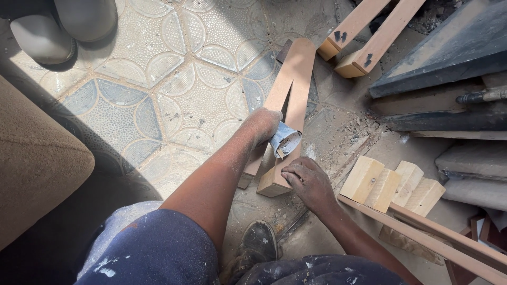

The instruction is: The person paints the edges of wooden furniture parts with black paint using a small brush. They dip the brush into a container, apply the paint to the wood, and occasionally move the pieces to access different areas.

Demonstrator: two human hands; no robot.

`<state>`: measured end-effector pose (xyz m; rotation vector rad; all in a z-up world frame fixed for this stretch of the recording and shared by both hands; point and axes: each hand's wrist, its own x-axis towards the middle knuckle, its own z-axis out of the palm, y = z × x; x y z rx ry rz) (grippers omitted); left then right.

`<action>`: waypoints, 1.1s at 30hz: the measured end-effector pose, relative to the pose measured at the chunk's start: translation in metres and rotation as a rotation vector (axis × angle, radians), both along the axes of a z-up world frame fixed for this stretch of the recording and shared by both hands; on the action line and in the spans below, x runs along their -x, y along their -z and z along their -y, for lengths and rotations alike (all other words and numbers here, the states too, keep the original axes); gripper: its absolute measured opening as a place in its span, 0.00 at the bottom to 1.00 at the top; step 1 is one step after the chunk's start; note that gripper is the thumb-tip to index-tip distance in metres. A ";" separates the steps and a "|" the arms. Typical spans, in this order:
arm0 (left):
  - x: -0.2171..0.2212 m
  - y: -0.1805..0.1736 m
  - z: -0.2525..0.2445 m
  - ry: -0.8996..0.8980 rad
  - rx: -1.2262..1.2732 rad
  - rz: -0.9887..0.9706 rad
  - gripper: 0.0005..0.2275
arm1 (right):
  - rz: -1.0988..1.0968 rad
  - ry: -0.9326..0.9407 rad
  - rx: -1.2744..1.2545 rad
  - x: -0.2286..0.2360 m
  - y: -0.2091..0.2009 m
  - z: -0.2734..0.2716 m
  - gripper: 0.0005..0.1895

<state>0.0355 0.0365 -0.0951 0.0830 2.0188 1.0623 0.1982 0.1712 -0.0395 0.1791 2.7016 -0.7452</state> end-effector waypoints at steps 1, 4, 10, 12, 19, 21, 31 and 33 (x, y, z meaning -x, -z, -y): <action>0.000 -0.001 -0.001 0.001 0.000 -0.001 0.23 | -0.001 0.001 0.000 0.000 -0.005 0.001 0.10; 0.002 -0.006 0.001 -0.040 -0.008 0.023 0.24 | 0.031 -0.086 -0.061 0.000 -0.020 0.004 0.12; 0.000 -0.017 0.007 -0.075 -0.030 0.047 0.24 | -0.063 -0.327 -0.165 -0.019 0.001 -0.010 0.20; 0.002 -0.021 0.004 -0.108 -0.024 0.092 0.25 | -0.178 -0.379 -0.180 -0.020 0.006 -0.011 0.17; 0.002 -0.022 0.013 -0.151 -0.018 0.136 0.25 | -0.277 -0.327 -0.195 -0.029 0.015 -0.011 0.14; 0.002 -0.015 0.013 -0.213 -0.022 0.153 0.25 | -0.362 -0.328 -0.242 -0.032 0.020 -0.010 0.13; 0.016 -0.002 0.033 -0.300 -0.058 0.181 0.19 | 0.080 0.417 0.281 -0.006 -0.021 -0.007 0.12; 0.016 -0.007 0.044 -0.261 -0.050 0.156 0.19 | 0.032 0.491 0.431 -0.004 -0.016 -0.007 0.10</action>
